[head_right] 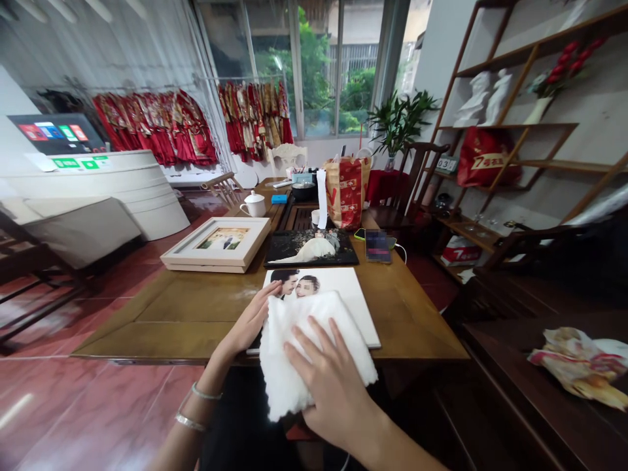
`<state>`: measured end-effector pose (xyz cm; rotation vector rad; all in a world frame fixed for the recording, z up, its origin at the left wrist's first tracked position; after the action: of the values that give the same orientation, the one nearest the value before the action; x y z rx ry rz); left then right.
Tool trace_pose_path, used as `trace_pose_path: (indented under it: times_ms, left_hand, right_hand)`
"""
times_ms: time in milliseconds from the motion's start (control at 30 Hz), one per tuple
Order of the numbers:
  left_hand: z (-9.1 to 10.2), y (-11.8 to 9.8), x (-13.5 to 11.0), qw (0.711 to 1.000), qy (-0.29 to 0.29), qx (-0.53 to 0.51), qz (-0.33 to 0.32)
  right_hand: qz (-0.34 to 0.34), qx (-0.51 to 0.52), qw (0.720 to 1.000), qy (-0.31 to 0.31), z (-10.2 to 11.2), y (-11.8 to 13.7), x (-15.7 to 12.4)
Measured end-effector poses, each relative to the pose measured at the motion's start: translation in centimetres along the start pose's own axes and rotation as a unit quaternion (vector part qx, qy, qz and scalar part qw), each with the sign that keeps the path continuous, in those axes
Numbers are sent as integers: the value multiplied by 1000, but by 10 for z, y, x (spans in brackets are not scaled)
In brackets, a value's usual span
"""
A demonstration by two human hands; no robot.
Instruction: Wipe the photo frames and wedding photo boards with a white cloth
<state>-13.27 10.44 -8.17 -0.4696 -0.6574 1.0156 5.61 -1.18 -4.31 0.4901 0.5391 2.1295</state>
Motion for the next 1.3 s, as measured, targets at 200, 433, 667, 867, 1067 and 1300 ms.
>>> trace_pose_path:
  times_ms: [200, 433, 667, 867, 1067, 1300]
  left_hand:
    - [0, -3, 0, 1000, -4, 27, -6]
    - [-1, 6, 2, 999, -21, 9, -46]
    - [-1, 7, 4, 999, -24, -11, -42]
    - [-1, 9, 3, 998, -23, -4, -50]
    - [-2, 9, 3, 999, -18, 11, -48]
    - [-1, 7, 3, 999, -23, 2, -45]
  right_hand:
    - [-102, -64, 987, -105, 27, -49, 6]
    - [-182, -98, 969, -139, 30, -63, 42]
    - [-20, -6, 999, -25, 4, -6, 16]
    - [-30, 31, 999, -18, 23, -17, -13]
    - [-167, -47, 978, -118, 51, -86, 15]
    - [-185, -137, 966, -115, 30, -66, 59]
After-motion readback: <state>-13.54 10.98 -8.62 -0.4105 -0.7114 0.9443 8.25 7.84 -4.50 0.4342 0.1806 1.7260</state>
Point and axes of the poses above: each hand's wrist, its own x-axis towards the middle knuckle, its own z-axis out of the back of the hand, y = z × x, the point moved 2 cm from there along x, towards the middle knuckle, and after that the axes turned 12 degrees about x, right-handed, at the moved point
